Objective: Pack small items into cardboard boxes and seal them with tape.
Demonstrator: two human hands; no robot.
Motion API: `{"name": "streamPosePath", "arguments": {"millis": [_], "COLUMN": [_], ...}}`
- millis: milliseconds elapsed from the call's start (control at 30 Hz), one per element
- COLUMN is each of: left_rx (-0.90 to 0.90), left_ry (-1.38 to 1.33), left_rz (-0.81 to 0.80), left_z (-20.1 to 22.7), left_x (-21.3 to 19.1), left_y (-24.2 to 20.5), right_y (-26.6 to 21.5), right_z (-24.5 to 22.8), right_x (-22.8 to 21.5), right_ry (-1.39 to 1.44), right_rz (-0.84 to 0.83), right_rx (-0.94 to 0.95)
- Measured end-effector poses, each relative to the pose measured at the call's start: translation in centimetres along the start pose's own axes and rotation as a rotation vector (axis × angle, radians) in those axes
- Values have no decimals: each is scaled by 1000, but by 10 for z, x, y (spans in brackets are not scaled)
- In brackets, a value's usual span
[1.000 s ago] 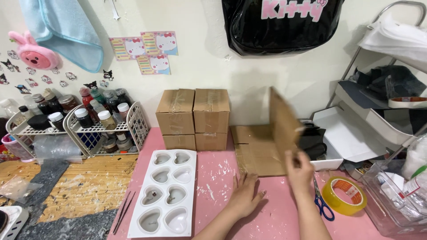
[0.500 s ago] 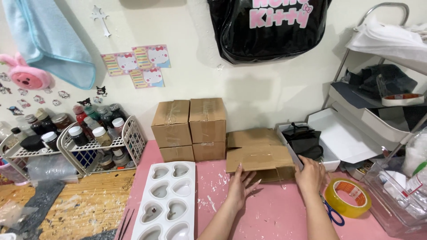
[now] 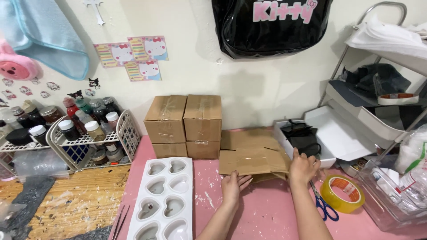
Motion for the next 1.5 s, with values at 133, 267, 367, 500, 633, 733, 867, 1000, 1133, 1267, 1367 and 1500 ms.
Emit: {"name": "streamPosePath", "arguments": {"millis": [133,267,367,500,633,733,867,1000,1133,1267,1367,1500], "left_rx": [55,34,172,206,551,421,407,632,868,893,849,961], "left_ry": [46,81,175,104,46,-303,-679,-829,-747,-762,-798,-803], "left_rz": [-2,42,52,137,187,39,-22,255,427,546,619,513], "left_z": [43,55,33,23,0,45,103,184,180,187,184,172], "left_x": [-1,5,-6,-17,-54,-38,-42,-39,-73,-84,-91,-107], "left_y": [-27,-41,-19,-15,13,-17,-52,-111,-94,-88,-87,-71], "right_y": [4,-3,8,15,19,27,11,-2,-6,21,23,14], "right_z": [7,32,4,-30,-77,-116,-180,-239,-290,-288,-280,-279], "right_x": [37,66,44,31,13,8,4,-18,-10,-66,-65,-62], "right_ry": [66,240,465,768,1067,1288,1591,1898,2130,1719,1629,1823], "right_rz": [-37,4,-57,-170,-290,-373,-515,-654,-752,-381,-598,-532], "right_rx": [24,3,54,116,191,248,356,463,533,42,198,203]}}
Point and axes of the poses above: each hand's wrist, its own y-axis towards the middle knuckle, its own x-axis out of the palm, z = x × y, the point moved 5 cm from there along y, towards the middle knuckle, and after that the axes turned 6 degrees about z, right-handed, at the moved point
